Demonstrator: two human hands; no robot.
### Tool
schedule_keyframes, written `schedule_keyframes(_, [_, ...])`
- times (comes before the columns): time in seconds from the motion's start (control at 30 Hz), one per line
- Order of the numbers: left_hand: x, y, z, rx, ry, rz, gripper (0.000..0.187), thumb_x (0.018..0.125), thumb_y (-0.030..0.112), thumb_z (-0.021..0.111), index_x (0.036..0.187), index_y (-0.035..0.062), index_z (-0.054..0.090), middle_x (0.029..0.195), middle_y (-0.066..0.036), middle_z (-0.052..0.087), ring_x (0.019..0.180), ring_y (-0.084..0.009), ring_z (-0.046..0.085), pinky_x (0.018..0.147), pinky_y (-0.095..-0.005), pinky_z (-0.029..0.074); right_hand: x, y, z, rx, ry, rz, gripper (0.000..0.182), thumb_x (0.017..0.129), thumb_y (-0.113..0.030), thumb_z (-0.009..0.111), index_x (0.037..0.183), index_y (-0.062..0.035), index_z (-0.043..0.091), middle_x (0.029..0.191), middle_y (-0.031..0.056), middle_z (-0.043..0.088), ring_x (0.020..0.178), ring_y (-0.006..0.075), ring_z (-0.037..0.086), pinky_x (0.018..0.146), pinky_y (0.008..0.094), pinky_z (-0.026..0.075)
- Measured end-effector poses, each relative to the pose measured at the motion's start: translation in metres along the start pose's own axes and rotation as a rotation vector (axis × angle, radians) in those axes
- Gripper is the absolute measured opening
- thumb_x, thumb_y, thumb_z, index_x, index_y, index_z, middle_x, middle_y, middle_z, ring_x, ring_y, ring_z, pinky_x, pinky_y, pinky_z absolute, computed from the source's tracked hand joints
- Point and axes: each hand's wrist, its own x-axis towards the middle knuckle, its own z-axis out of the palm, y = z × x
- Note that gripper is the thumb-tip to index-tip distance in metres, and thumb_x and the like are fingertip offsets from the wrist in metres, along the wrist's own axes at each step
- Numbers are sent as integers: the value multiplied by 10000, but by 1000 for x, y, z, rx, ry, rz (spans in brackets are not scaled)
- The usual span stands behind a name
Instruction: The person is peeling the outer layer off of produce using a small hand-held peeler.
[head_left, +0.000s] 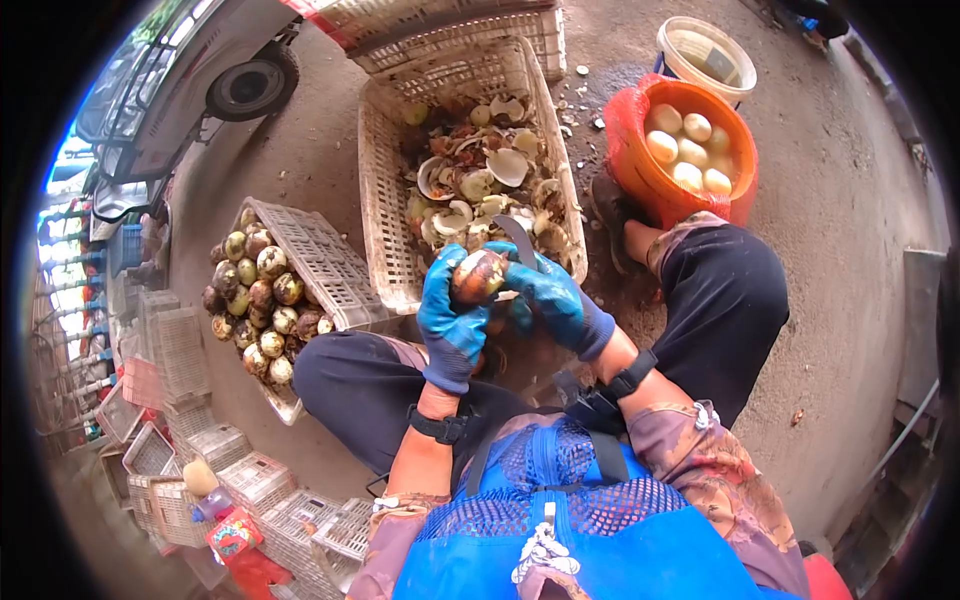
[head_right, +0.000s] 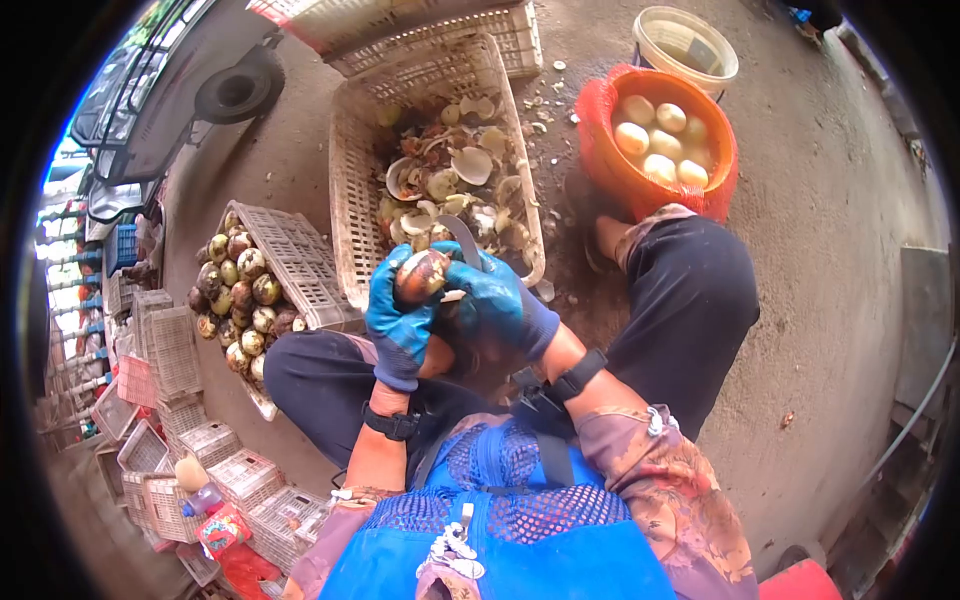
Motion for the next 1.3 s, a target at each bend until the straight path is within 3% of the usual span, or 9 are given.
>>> schedule_keyframes(0.07, [3,-2,0,202,-1,153,467,817,-42,681,1259,36,555,1333,-105,556,1228,-209,536,1047,-322,440,4,-3,0,-215,-7,-171,431,859,-61,647,1278,-19,551,1230,91,592,1101,206,582,958,339,475])
schedule_keyframes(0.1, [2,0,-1,226,-61,175,627,729,-126,636,1322,44,527,1373,-125,526,1274,-260,513,1082,-372,406,1,-3,5,53,44,33,444,861,-67,646,1290,-18,540,1236,94,587,1107,213,581,966,341,470])
schedule_keyframes(0.23, [0,21,-1,-669,-55,-402,596,823,-84,560,1402,-40,424,1403,-148,489,1250,-238,525,1051,-373,433,-3,-11,0,218,36,148,554,895,-122,629,1392,0,416,1269,85,565,1144,174,547,981,328,454])
schedule_keyframes(0.5, [0,-15,-23,-1000,-126,-822,417,993,268,504,1318,9,531,1153,-103,647,1005,-226,651,852,-363,559,2,2,7,400,2,297,590,889,-70,621,1432,-15,397,1275,98,574,1141,185,557,1004,337,455])
schedule_keyframes(0.57, [6,-5,-29,-814,-109,-861,313,962,280,527,1182,75,614,1038,-64,662,913,-181,658,665,-358,579,3,-9,14,260,-53,268,593,891,-67,611,1443,-24,399,1282,96,571,1140,173,549,997,329,456])
schedule_keyframes(0.77, [0,-19,-28,-875,63,-879,322,935,280,562,1173,69,614,1052,-47,657,895,-169,660,601,-319,566,-2,0,22,31,22,165,549,879,-77,602,1415,-94,487,1108,88,692,896,196,669,795,327,542])
schedule_keyframes(0.87, [-2,-21,-24,-819,143,-847,315,937,291,565,1143,63,636,1004,-63,682,786,-187,674,581,-295,548,-2,12,7,-786,71,-197,518,861,-106,592,1373,-116,520,1086,173,694,873,301,703,759,365,555])
schedule_keyframes(1.0, [0,-13,-28,-871,84,-952,292,946,275,557,1136,73,647,958,-74,702,717,-221,682,563,-288,546,-13,15,5,-1156,35,-245,481,850,-157,584,1327,-123,538,1009,182,682,822,354,676,676,457,536])
schedule_keyframes(1.3, [-6,-20,-18,-817,206,-822,300,953,251,533,1137,43,645,980,-74,700,802,-195,688,554,-260,526,-14,19,10,-1278,-52,-79,323,852,-139,568,1173,-100,568,918,195,663,801,393,649,648,486,508])
